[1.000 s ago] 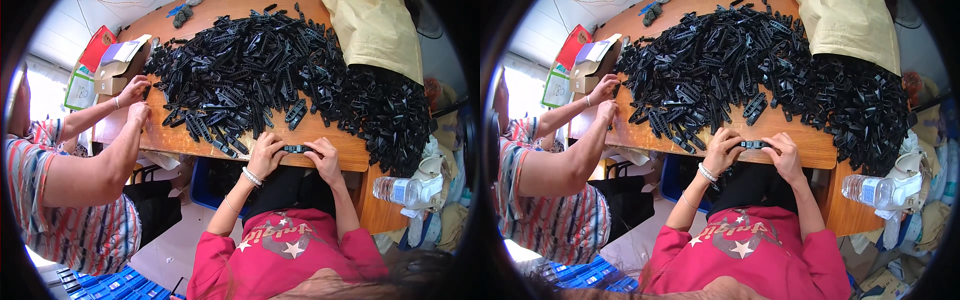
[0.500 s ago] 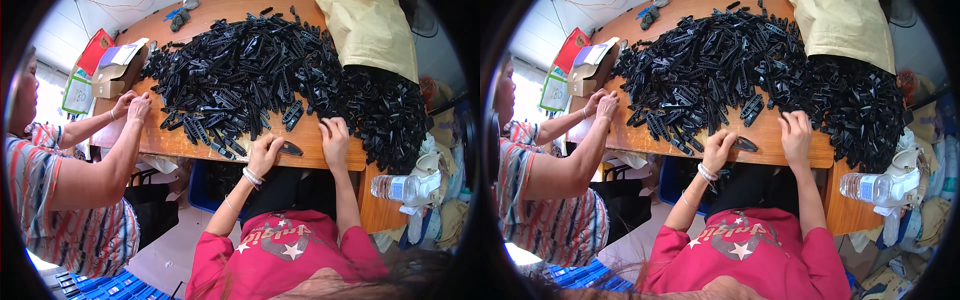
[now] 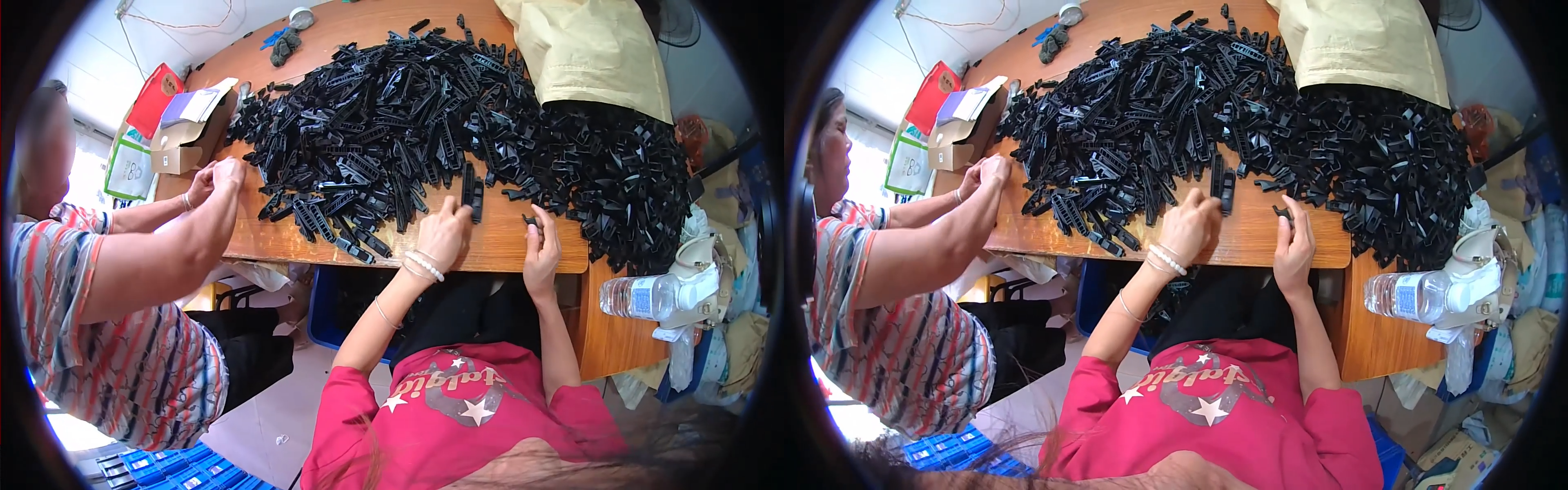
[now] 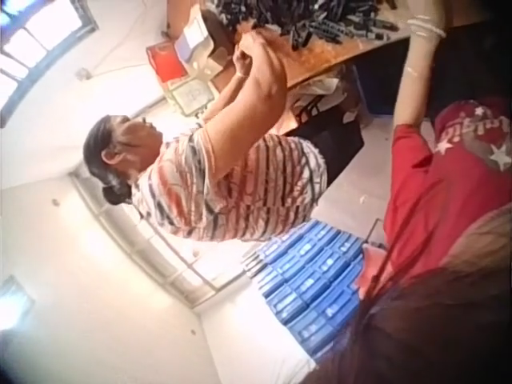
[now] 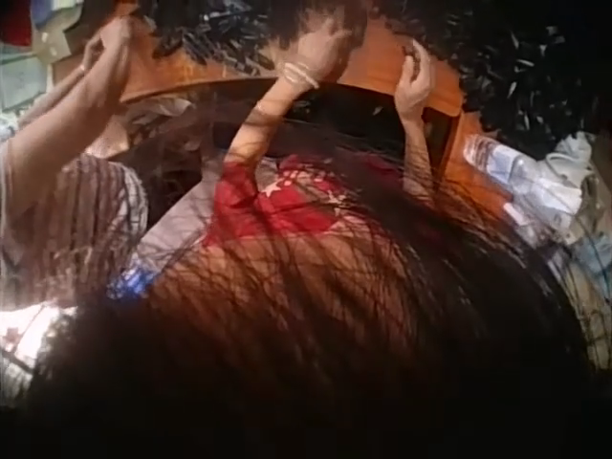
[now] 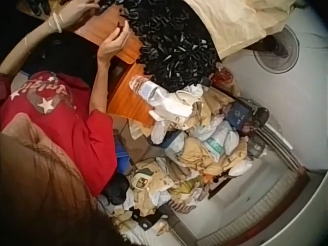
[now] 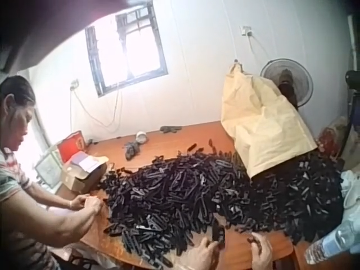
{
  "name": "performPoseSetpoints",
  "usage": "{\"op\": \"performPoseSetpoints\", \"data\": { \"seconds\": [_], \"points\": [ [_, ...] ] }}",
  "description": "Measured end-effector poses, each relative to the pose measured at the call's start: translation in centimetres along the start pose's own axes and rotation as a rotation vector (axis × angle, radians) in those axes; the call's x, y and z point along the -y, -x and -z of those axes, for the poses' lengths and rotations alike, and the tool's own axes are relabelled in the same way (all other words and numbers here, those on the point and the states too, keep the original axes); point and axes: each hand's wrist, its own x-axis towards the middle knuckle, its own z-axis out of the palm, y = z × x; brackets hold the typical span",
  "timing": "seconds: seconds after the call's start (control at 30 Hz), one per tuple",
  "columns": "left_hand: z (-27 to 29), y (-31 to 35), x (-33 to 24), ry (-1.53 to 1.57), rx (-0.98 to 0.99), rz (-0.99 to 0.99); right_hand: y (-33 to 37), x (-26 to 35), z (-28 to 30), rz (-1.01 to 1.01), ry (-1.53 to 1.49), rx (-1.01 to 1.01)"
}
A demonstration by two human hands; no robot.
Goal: Sorting and inspecting small black plastic mechanical components at a workbench.
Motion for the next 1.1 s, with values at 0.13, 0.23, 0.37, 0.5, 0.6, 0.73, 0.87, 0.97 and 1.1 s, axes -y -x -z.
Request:
{"op": "performPoseSetpoints", "data": {
  "seconds": [0.13,0.23,0.37,0.5,0.6,0.73,0.87,0.97,1.1],
  "points": [
    [0.3,-1.4,-0.2,-0.008,0.028,-0.150,0.0,-0.6,0.3,-0.146,-0.119,-0.012],
    [-0.5,-3.5,-0.1,-0.069,0.028,-0.198,-0.3,-0.6,0.6,-0.187,-0.097,0.033],
    [-1.2,-3.2,-1.3,-0.141,0.142,-0.241,-0.1,-1.2,1.3,-0.085,0.000,0.040],
    [-1.5,-0.5,-2.0,-0.031,0.154,-0.238,0.1,-0.2,2.5,-0.061,0.027,0.089],
    [-1.1,0.4,-2.4,0.231,0.076,-0.066,0.1,0.8,2.9,-0.026,-0.067,0.229],
    [-1.4,0.4,-1.5,0.328,0.001,-0.042,0.4,0.9,3.0,0.012,-0.013,0.278],
    [-1.6,0.2,-1.0,0.357,0.058,-0.027,1.1,1.1,2.7,-0.028,-0.041,0.236],
    [-1.4,0.2,-1.0,0.356,0.118,-0.059,0.9,1.1,2.4,0.040,0.029,0.259],
    [-1.5,0.0,-0.7,0.371,0.121,-0.115,0.6,0.9,3.1,-0.066,-0.037,0.263]
  ]
}}
